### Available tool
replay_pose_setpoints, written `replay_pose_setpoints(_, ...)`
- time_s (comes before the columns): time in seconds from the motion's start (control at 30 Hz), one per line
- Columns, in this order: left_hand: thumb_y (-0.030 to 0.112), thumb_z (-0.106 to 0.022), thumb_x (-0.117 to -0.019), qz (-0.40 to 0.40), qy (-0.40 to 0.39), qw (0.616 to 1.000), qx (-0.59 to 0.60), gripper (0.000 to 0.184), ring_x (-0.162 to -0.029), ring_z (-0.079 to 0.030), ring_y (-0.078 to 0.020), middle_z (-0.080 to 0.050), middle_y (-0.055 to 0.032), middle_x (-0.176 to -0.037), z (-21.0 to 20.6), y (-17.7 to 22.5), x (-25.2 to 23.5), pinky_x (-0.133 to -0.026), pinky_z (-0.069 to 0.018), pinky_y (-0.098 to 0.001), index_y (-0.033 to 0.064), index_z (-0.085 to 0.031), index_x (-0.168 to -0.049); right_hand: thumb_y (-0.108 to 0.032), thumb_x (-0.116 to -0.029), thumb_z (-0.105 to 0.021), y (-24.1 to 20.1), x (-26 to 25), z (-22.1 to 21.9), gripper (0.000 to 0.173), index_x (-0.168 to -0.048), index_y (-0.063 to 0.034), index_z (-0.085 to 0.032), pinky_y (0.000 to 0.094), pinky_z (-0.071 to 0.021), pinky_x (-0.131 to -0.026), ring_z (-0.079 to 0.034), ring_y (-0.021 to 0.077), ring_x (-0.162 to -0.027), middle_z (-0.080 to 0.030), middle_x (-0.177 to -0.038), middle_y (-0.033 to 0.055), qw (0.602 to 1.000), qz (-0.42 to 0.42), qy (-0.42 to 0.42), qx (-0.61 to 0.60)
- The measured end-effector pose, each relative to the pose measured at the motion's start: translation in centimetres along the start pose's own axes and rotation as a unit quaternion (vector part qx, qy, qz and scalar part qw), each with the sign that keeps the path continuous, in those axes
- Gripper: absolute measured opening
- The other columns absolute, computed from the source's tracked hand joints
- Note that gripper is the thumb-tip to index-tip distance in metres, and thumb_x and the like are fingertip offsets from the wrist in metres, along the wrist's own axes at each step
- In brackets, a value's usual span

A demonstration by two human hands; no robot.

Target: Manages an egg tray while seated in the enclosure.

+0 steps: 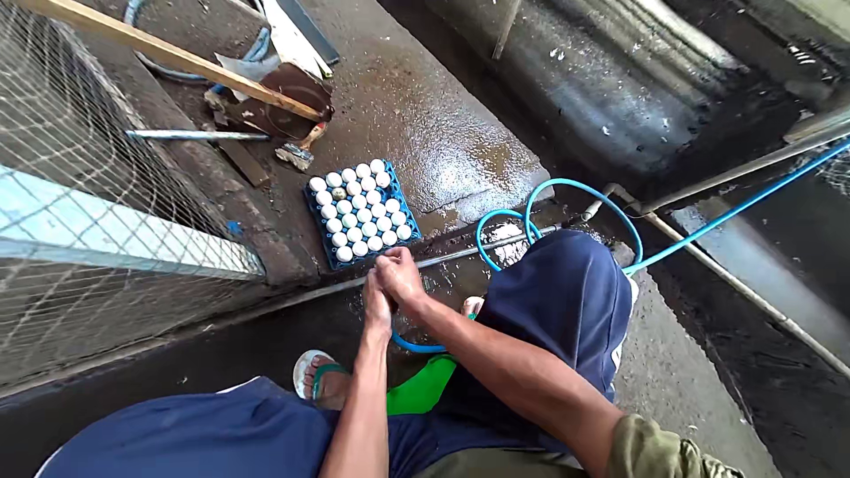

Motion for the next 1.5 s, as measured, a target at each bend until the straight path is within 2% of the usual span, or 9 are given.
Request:
replay_pose_setpoints(0.2,0.033,-0.029,-0.1112,0.071,-0.062,0.996,0.003,0.034,-0.044,-0.038,-0.0039,-0.051,0.0019,-0.066,-0.2,-0.6,-0.3,-0.038,-0.0313,-0.0185,0.0122,-0.055,-0.101,-0.031,-0.1037,-0.054,1.8,-1.9,0.1,0.039,-0.133,-0.0054,-0.051,0.0477,-0.0532,-0.071,-0.062,0.0283,-0.083,-0.062,-0.102,0.0184,0.99,-0.106,-0.03,-0.083)
replay_pose_setpoints(0.33,0.037,-0.024,-0.1126,0.026,-0.055,0.998,0.03,0.048,-0.11,-0.06,-0.0145,-0.06,-0.0096,-0.129,0.1,0.5,-0.4,-0.094,-0.0519,-0.0356,0.0095,-0.041,-0.149,-0.031,-0.1072,-0.043,-0.3,0.4,-0.4,0.039,-0.134,-0.0048,-0.054,0.0465,-0.0546,-0.084,-0.066,0.0258,-0.097,-0.067,-0.109,0.0172,0.999,0.031,-0.028,0.008)
replay_pose_setpoints(0.47,0.037,-0.021,-0.1125,0.014,-0.007,1.0,-0.014,0.044,-0.05,-0.043,-0.0034,-0.052,0.0022,-0.07,-0.5,-0.1,0.3,-0.044,-0.0371,-0.0193,0.0121,-0.055,-0.102,-0.027,-0.1013,-0.058,1.0,-1.6,0.6,0.048,-0.142,-0.0047,-0.045,0.0515,-0.0544,-0.087,-0.065,0.0317,-0.103,-0.064,-0.118,0.0214,0.999,-0.002,0.011,-0.037)
replay_pose_setpoints(0.57,0.022,-0.023,-0.113,-0.028,-0.003,1.0,0.002,0.046,-0.113,-0.057,-0.0149,-0.058,-0.0174,-0.13,0.0,0.5,0.4,-0.1,-0.0472,-0.0316,-0.0049,-0.045,-0.142,-0.026,-0.1055,-0.052,0.0,0.7,-0.4,0.041,-0.139,-0.0016,-0.052,0.0489,-0.0534,-0.095,-0.066,0.0293,-0.109,-0.067,-0.12,0.0207,0.999,0.042,-0.008,0.01)
replay_pose_setpoints(0.7,0.036,-0.023,-0.1122,0.015,0.034,0.999,-0.029,0.044,-0.051,-0.045,-0.0044,-0.053,0.0007,-0.069,-0.4,0.3,0.7,-0.045,-0.0383,-0.0203,0.0111,-0.056,-0.094,-0.027,-0.1036,-0.055,1.1,-1.5,0.7,0.046,-0.143,-0.0049,-0.045,0.0516,-0.0538,-0.089,-0.064,0.0319,-0.107,-0.062,-0.123,0.0219,0.999,-0.014,0.014,-0.04)
replay_pose_setpoints(0.8,0.024,-0.023,-0.1133,-0.024,0.023,0.999,-0.001,0.047,-0.111,-0.058,-0.0181,-0.059,-0.0203,-0.127,0.3,0.6,0.7,-0.101,-0.0465,-0.0343,-0.0073,-0.049,-0.138,-0.028,-0.1091,-0.042,0.4,1.2,-0.4,0.04,-0.138,-0.0028,-0.051,0.0508,-0.0514,-0.097,-0.064,0.0308,-0.112,-0.065,-0.121,0.022,1.0,0.017,0.001,0.021)
replay_pose_setpoints(1.0,0.026,-0.023,-0.1132,-0.01,0.015,1.0,-0.021,0.048,-0.114,-0.059,-0.0207,-0.061,-0.0192,-0.128,0.0,0.4,0.2,-0.101,-0.0484,-0.0386,-0.0033,-0.05,-0.14,-0.028,-0.1084,-0.044,0.6,0.2,-0.3,0.04,-0.14,-0.0042,-0.051,0.0534,-0.0526,-0.092,-0.065,0.0332,-0.108,-0.066,-0.118,0.0225,0.999,0.029,0.005,0.034)
replay_pose_setpoints(1.37,0.05,-0.018,-0.1095,0.03,-0.007,0.996,-0.078,0.055,-0.067,-0.052,-0.0092,-0.059,-0.0024,-0.09,0.2,-1.6,-0.1,-0.055,-0.0448,-0.0284,0.015,-0.058,-0.124,-0.025,-0.1036,-0.049,1.0,-1.4,0.4,0.043,-0.142,-0.0061,-0.048,0.0524,-0.0537,-0.087,-0.064,0.0307,-0.106,-0.065,-0.12,0.0197,1.0,0.009,0.018,0.019)
replay_pose_setpoints(1.5,0.047,-0.016,-0.1112,0.012,-0.046,0.998,-0.043,0.057,-0.114,-0.059,-0.0154,-0.06,-0.0089,-0.133,0.5,-1.5,-0.1,-0.098,-0.0502,-0.0405,0.0122,-0.045,-0.146,-0.026,-0.1051,-0.043,0.5,-0.1,-0.2,0.038,-0.134,-0.0049,-0.055,0.0507,-0.0536,-0.087,-0.065,0.0274,-0.103,-0.067,-0.114,0.0174,0.998,0.052,0.023,0.035)
Point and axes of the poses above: each hand's wrist, its own x-axis away from the middle knuckle, its own z-axis out of the back of the hand, y = z × x, the point moved 8 cm from there along -x, towards the middle knuckle
